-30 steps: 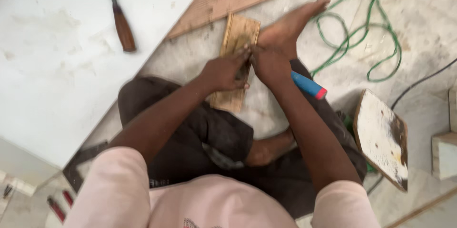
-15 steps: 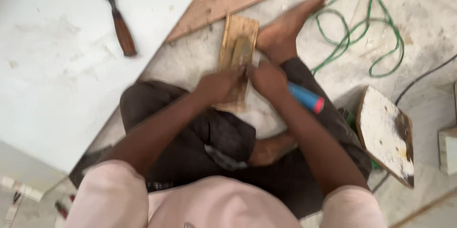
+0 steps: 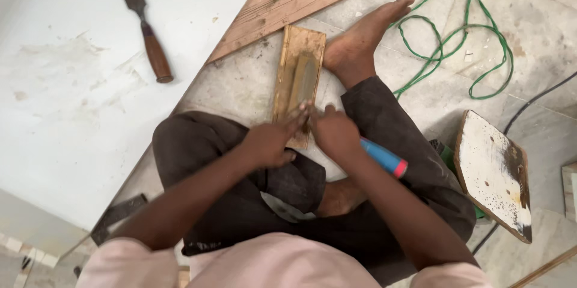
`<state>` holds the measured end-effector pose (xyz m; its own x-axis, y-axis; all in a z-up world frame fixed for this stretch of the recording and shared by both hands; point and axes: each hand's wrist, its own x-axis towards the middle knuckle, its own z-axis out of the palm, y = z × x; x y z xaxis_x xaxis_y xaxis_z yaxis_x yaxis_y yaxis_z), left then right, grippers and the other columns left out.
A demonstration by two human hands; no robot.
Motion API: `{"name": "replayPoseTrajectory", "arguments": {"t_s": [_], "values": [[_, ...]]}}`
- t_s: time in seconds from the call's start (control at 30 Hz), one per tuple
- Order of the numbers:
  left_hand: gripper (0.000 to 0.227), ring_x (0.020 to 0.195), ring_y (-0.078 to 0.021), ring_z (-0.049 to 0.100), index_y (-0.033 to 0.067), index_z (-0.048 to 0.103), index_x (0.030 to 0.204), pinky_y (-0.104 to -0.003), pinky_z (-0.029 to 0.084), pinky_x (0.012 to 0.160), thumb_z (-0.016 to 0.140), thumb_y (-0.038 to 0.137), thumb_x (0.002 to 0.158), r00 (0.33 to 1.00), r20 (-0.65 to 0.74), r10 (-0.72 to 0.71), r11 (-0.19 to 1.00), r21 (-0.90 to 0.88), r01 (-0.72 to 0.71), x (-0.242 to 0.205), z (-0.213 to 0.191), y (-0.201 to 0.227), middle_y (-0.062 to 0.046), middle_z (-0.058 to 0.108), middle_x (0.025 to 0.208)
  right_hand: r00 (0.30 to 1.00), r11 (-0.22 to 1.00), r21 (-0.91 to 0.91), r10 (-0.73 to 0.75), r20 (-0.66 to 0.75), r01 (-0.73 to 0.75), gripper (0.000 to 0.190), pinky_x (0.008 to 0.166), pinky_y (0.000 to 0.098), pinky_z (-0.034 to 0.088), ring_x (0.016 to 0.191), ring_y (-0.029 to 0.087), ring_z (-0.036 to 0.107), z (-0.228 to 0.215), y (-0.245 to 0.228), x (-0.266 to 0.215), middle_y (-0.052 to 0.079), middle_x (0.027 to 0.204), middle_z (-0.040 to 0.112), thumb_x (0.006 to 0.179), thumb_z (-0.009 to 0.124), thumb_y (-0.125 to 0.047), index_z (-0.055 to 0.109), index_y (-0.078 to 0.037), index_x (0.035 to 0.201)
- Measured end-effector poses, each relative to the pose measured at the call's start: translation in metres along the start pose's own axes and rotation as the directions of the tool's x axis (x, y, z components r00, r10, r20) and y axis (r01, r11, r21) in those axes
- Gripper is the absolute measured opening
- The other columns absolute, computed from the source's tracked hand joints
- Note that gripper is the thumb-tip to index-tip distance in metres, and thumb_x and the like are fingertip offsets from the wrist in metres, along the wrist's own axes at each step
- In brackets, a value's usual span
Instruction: The person sits on the floor and sharpens a chisel blade on a wooden sharpening stone. They repeatedly rub the blade against the stone, occasionally pausing to inspect the edge with their fingers. The task involves consistent hand movements to maintain the tool's sharpness.
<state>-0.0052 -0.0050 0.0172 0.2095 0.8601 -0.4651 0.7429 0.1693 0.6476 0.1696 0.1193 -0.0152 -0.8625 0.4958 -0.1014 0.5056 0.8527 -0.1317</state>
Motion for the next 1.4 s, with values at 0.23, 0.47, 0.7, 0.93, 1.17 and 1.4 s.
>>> {"name": "replayPoseTrajectory", "arguments": {"t_s": [0.23, 0.47, 0.7, 0.93, 1.17, 1.4], "values": [[0.082, 0.111, -0.0327, 0.067, 0.0150, 0.030, 0.158, -0.048, 0.058, 0.079, 0.067, 0.023, 0.086, 0.977, -0.214, 0.015, 0.976, 0.217, 0.032, 0.066, -0.036, -0.005, 0.001, 0.033, 0.169, 0.982, 0.994, 0.069, 0.099, -0.163, -0.089, 0.025, 0.047, 0.0442, 0.054, 0.060, 0.033, 0.067, -0.006, 0.036, 0.048, 0.019, 0.084, 0.067, 0.095, 0.060, -0.021, 0.075, -0.008, 0.110], [0.092, 0.115, -0.0413, 0.063, 0.0116, 0.038, 0.156, -0.052, 0.055, 0.088, 0.074, 0.026, 0.072, 0.934, -0.326, 0.143, 0.988, 0.095, -0.119, 0.024, 0.014, -0.010, -0.017, 0.053, 0.146, 0.996, 0.999, 0.020, 0.034, -0.087, -0.033, 0.040, 0.045, 0.0469, 0.054, 0.056, 0.036, 0.065, -0.001, -0.001, -0.012, 0.020, 0.072, 0.064, 0.087, 0.061, -0.022, 0.073, -0.012, 0.124], [0.082, 0.099, -0.0390, 0.069, 0.0149, 0.042, 0.152, -0.050, 0.057, 0.078, 0.075, 0.032, 0.079, 0.961, -0.264, 0.079, 0.990, 0.135, -0.044, 0.073, -0.031, -0.011, -0.010, 0.057, 0.140, 0.990, 0.985, 0.106, 0.141, -0.027, -0.138, 0.029, 0.056, 0.0491, 0.055, 0.069, 0.035, 0.069, -0.022, 0.039, 0.054, 0.015, 0.082, 0.068, 0.099, 0.058, -0.024, 0.071, -0.012, 0.122], [0.079, 0.101, -0.0387, 0.068, 0.0139, 0.042, 0.155, -0.050, 0.056, 0.078, 0.073, 0.032, 0.085, 0.954, -0.288, 0.082, 0.996, 0.065, -0.066, 0.029, 0.017, -0.009, -0.015, 0.069, 0.123, 0.999, 0.998, -0.046, 0.039, -0.023, -0.040, 0.031, 0.055, 0.0462, 0.057, 0.072, 0.036, 0.069, -0.016, 0.008, 0.002, 0.019, 0.083, 0.067, 0.091, 0.059, -0.016, 0.072, -0.014, 0.119], [0.095, 0.117, -0.0377, 0.064, 0.0123, 0.038, 0.159, -0.048, 0.055, 0.092, 0.080, 0.040, 0.078, 0.967, -0.246, 0.072, 0.996, 0.075, -0.055, 0.051, -0.016, -0.016, -0.014, 0.057, 0.146, 0.995, 0.996, -0.006, 0.094, 0.041, -0.093, 0.032, 0.052, 0.0490, 0.055, 0.067, 0.036, 0.068, -0.008, 0.029, 0.039, 0.020, 0.083, 0.068, 0.099, 0.054, -0.014, 0.069, -0.011, 0.127], [0.099, 0.112, -0.0381, 0.065, 0.0119, 0.030, 0.159, -0.048, 0.056, 0.086, 0.079, 0.034, 0.075, 0.968, -0.241, 0.071, 0.995, 0.092, -0.051, 0.036, 0.000, -0.017, -0.014, 0.050, 0.154, 0.994, 0.999, -0.008, 0.041, -0.097, -0.042, 0.036, 0.053, 0.0452, 0.056, 0.067, 0.033, 0.069, -0.007, 0.020, 0.023, 0.015, 0.079, 0.065, 0.093, 0.056, -0.015, 0.071, -0.014, 0.126]]}}
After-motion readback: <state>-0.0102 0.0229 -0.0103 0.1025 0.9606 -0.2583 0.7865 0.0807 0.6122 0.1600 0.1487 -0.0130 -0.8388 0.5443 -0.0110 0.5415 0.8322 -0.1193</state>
